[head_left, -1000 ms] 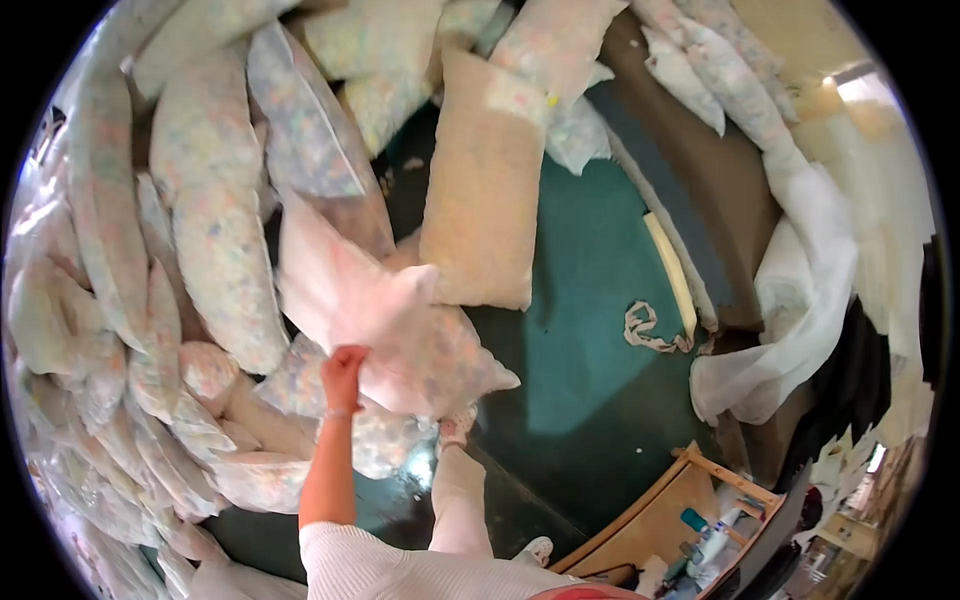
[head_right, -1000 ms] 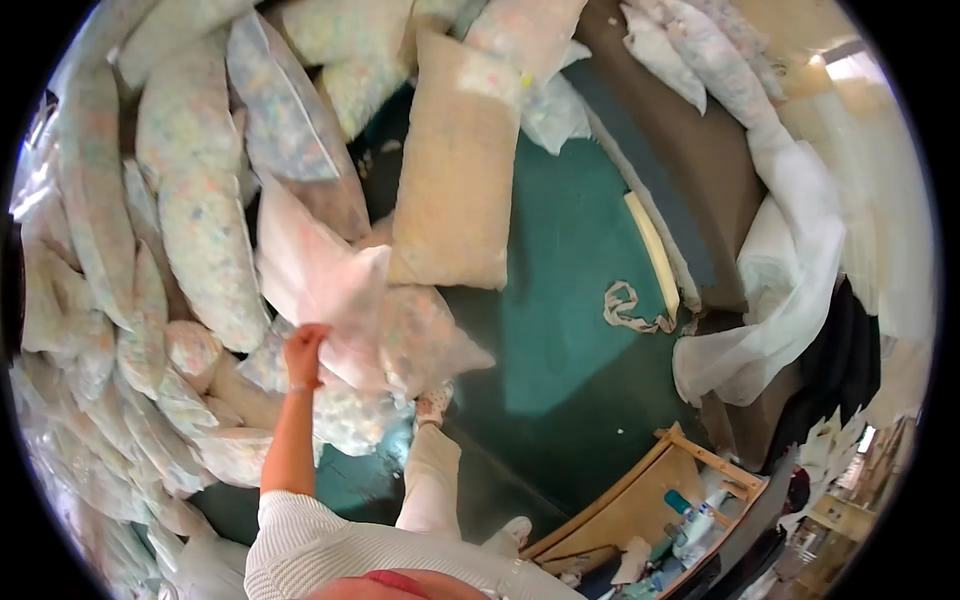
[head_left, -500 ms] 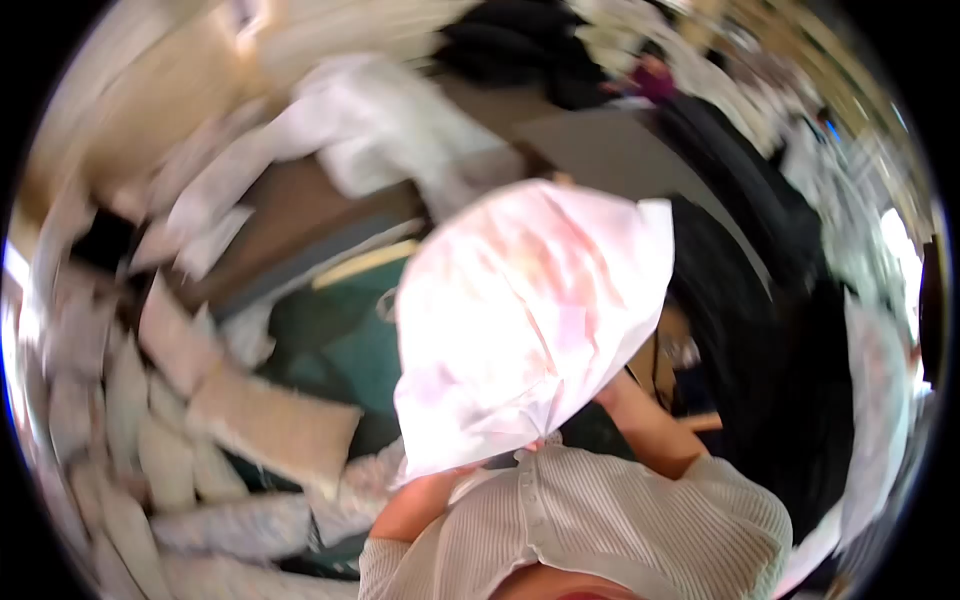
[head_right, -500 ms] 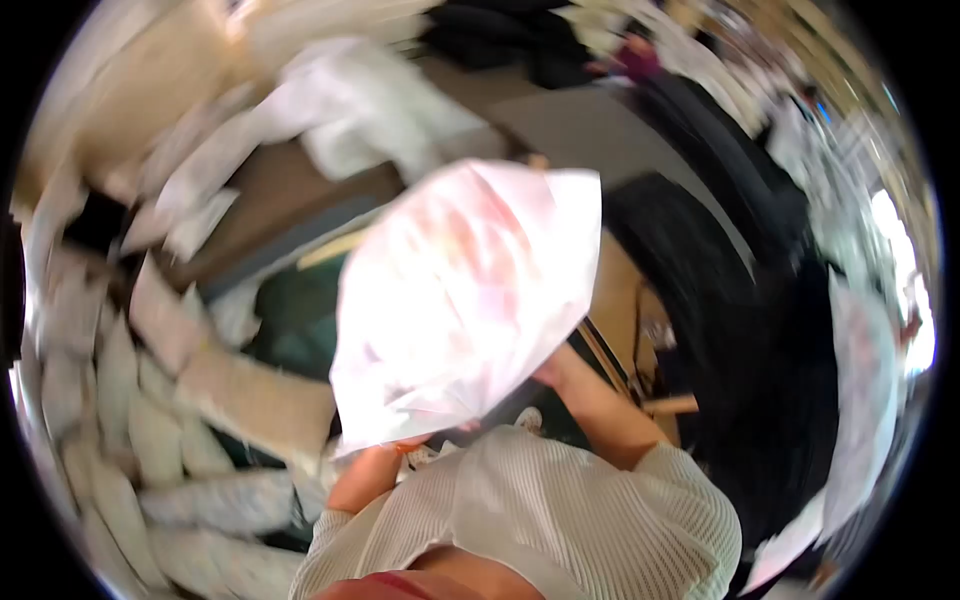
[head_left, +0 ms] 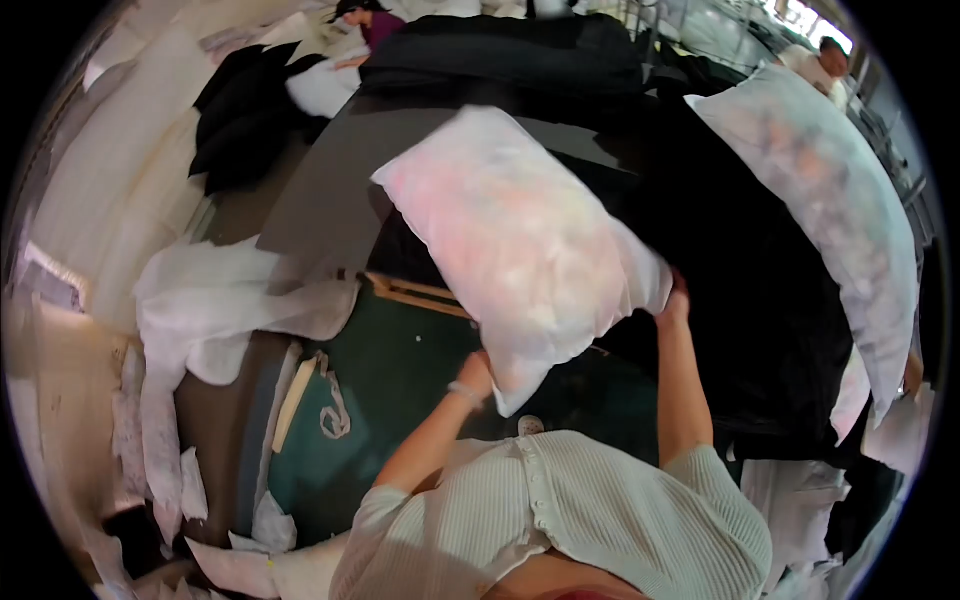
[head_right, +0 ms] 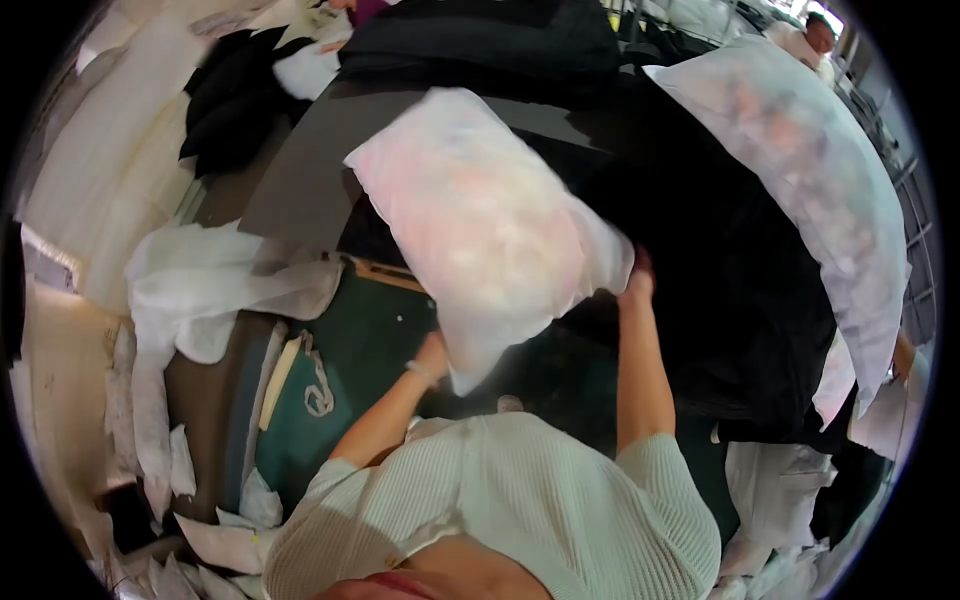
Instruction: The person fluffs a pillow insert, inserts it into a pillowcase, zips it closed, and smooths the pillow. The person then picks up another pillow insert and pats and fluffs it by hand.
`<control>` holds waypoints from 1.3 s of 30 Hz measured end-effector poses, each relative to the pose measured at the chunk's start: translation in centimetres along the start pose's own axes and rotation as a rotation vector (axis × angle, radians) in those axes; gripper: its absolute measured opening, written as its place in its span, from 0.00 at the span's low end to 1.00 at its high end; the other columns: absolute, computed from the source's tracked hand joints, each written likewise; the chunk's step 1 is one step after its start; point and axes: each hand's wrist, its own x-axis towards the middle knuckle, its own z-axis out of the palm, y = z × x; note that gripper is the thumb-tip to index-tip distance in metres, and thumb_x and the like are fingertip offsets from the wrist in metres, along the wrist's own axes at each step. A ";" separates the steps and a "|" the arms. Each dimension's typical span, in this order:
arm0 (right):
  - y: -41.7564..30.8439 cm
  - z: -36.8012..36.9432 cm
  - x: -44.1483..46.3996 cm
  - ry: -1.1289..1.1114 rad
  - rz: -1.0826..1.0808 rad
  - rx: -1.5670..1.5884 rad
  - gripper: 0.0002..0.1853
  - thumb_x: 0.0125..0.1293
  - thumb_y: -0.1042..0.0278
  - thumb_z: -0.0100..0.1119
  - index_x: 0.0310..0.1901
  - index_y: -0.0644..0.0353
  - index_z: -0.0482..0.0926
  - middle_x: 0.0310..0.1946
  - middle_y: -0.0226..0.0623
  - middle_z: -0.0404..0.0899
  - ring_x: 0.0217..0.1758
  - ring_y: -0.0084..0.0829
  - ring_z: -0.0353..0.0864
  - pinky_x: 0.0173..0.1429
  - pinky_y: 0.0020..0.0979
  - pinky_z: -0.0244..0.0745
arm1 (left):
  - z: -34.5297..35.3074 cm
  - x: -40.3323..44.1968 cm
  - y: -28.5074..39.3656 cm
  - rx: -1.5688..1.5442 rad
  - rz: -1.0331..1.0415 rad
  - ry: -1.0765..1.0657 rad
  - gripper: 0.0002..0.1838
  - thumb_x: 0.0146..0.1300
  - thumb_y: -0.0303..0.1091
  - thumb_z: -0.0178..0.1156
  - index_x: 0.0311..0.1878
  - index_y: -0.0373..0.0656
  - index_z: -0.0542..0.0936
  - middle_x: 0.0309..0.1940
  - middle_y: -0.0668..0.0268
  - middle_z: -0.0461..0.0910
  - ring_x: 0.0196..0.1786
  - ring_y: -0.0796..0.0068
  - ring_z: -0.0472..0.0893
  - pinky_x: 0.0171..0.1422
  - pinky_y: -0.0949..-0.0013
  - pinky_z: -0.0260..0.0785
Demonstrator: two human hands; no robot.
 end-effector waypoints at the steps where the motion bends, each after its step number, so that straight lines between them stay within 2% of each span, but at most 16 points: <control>1: -2.0 -1.1 -0.1 0.204 -0.243 -0.144 0.22 0.70 0.56 0.53 0.61 0.58 0.74 0.59 0.38 0.77 0.63 0.35 0.74 0.66 0.39 0.69 | -2.2 0.8 -0.5 0.056 -0.142 0.075 0.10 0.62 0.28 0.59 0.45 0.38 0.83 0.40 0.51 0.84 0.45 0.60 0.85 0.51 0.64 0.76; 2: -3.8 -1.1 -1.1 0.290 -0.383 -0.273 0.23 0.67 0.56 0.58 0.59 0.61 0.76 0.60 0.39 0.76 0.64 0.36 0.73 0.67 0.36 0.67 | -4.4 1.7 -1.0 0.101 -0.287 0.144 0.11 0.63 0.30 0.56 0.45 0.39 0.83 0.41 0.49 0.83 0.46 0.57 0.84 0.51 0.63 0.76; 3: -4.6 0.3 -2.8 0.270 -0.477 -0.471 0.23 0.68 0.60 0.56 0.61 0.63 0.74 0.61 0.40 0.75 0.64 0.37 0.73 0.69 0.36 0.64 | -5.8 3.0 -2.4 0.062 -0.248 0.349 0.10 0.64 0.30 0.57 0.45 0.38 0.83 0.42 0.50 0.84 0.46 0.55 0.84 0.51 0.61 0.75; 6: -3.9 8.5 -7.3 0.194 -0.624 -0.954 0.25 0.67 0.64 0.56 0.64 0.64 0.71 0.66 0.43 0.69 0.68 0.40 0.69 0.70 0.35 0.61 | -12.5 10.4 0.1 0.068 0.117 0.699 0.14 0.68 0.29 0.56 0.54 0.36 0.79 0.59 0.53 0.77 0.60 0.55 0.77 0.65 0.61 0.67; 8: -1.6 13.0 -8.4 -0.120 -0.950 -1.481 0.27 0.66 0.61 0.58 0.66 0.60 0.70 0.70 0.46 0.62 0.73 0.45 0.61 0.73 0.40 0.55 | -16.0 16.1 3.2 0.161 0.268 0.747 0.19 0.68 0.30 0.55 0.61 0.38 0.75 0.66 0.55 0.71 0.66 0.52 0.70 0.70 0.58 0.61; 10: 1.3 19.7 -10.3 -0.135 -1.175 -1.764 0.30 0.64 0.54 0.60 0.67 0.52 0.70 0.73 0.48 0.57 0.76 0.48 0.54 0.76 0.47 0.48 | -18.5 22.5 4.3 0.238 0.471 0.736 0.21 0.68 0.35 0.55 0.62 0.39 0.75 0.67 0.55 0.70 0.67 0.48 0.68 0.71 0.54 0.58; 12: 6.2 24.6 -10.6 -0.233 -1.178 -1.876 0.34 0.61 0.50 0.61 0.69 0.49 0.67 0.74 0.48 0.54 0.78 0.48 0.49 0.77 0.52 0.41 | -18.8 28.6 3.7 0.222 0.498 0.646 0.24 0.69 0.40 0.54 0.65 0.41 0.72 0.69 0.56 0.67 0.71 0.51 0.63 0.74 0.51 0.53; 14: 13.1 24.6 -7.1 -0.401 -1.023 -2.044 0.36 0.61 0.47 0.59 0.70 0.46 0.65 0.75 0.46 0.51 0.79 0.47 0.46 0.77 0.54 0.39 | -17.4 32.9 1.4 0.559 0.479 0.461 0.28 0.70 0.46 0.51 0.70 0.45 0.67 0.72 0.58 0.62 0.76 0.54 0.56 0.77 0.46 0.45; 16: 14.9 24.1 -5.0 -0.425 -0.979 -2.044 0.37 0.61 0.47 0.59 0.71 0.46 0.63 0.75 0.46 0.50 0.79 0.48 0.45 0.77 0.55 0.39 | -14.1 35.4 -4.3 0.601 0.297 0.128 0.33 0.71 0.52 0.48 0.74 0.48 0.60 0.74 0.60 0.58 0.78 0.57 0.51 0.78 0.42 0.39; 22: 13.8 21.7 -10.7 -0.643 -0.765 -2.294 0.39 0.57 0.44 0.57 0.72 0.44 0.62 0.76 0.47 0.48 0.80 0.51 0.44 0.77 0.57 0.39 | -15.7 25.3 -5.4 0.447 0.416 0.028 0.44 0.67 0.59 0.48 0.76 0.39 0.49 0.75 0.44 0.49 0.78 0.46 0.46 0.77 0.39 0.32; 26: 15.2 19.3 -10.8 -0.690 -0.617 -2.374 0.40 0.59 0.42 0.56 0.72 0.47 0.61 0.77 0.50 0.46 0.80 0.47 0.44 0.77 0.56 0.39 | -14.5 27.0 -7.0 0.440 0.472 -0.116 0.49 0.66 0.61 0.49 0.77 0.35 0.44 0.75 0.39 0.44 0.78 0.41 0.42 0.77 0.36 0.28; 30: 14.8 23.5 0.4 -0.489 -0.908 -2.367 0.37 0.58 0.53 0.61 0.69 0.50 0.63 0.74 0.51 0.53 0.78 0.48 0.49 0.78 0.50 0.40 | -9.9 40.1 -8.0 0.393 0.552 0.081 0.40 0.68 0.59 0.48 0.73 0.40 0.58 0.74 0.45 0.53 0.77 0.47 0.51 0.77 0.40 0.35; 32: 14.3 24.4 2.1 -0.404 -0.937 -2.370 0.36 0.57 0.55 0.62 0.68 0.50 0.64 0.73 0.50 0.54 0.77 0.47 0.50 0.78 0.49 0.42 | -10.7 43.2 -5.7 0.400 0.514 0.016 0.40 0.68 0.59 0.48 0.76 0.44 0.54 0.75 0.49 0.53 0.77 0.51 0.51 0.78 0.45 0.35; 34: 13.8 24.0 0.8 -0.345 -0.934 -2.364 0.35 0.56 0.58 0.62 0.67 0.51 0.65 0.72 0.49 0.56 0.77 0.47 0.52 0.77 0.49 0.44 | -11.5 43.1 -4.8 0.316 0.487 -0.079 0.40 0.68 0.59 0.48 0.76 0.46 0.55 0.75 0.50 0.54 0.78 0.52 0.50 0.79 0.47 0.35; 37: 12.7 23.1 -2.4 -0.423 -0.888 -2.290 0.34 0.54 0.63 0.61 0.66 0.51 0.67 0.72 0.46 0.56 0.75 0.45 0.54 0.76 0.49 0.48 | -16.3 38.5 -4.8 0.269 0.620 -0.127 0.36 0.64 0.52 0.58 0.71 0.44 0.63 0.71 0.50 0.61 0.75 0.52 0.58 0.78 0.54 0.46; 39: 12.5 22.4 -3.4 -0.428 -1.000 -2.177 0.27 0.52 0.67 0.59 0.58 0.53 0.73 0.64 0.44 0.67 0.68 0.44 0.64 0.71 0.47 0.57 | -21.4 36.4 -6.3 0.426 0.556 0.062 0.34 0.61 0.49 0.62 0.67 0.43 0.68 0.68 0.53 0.67 0.72 0.52 0.63 0.75 0.56 0.53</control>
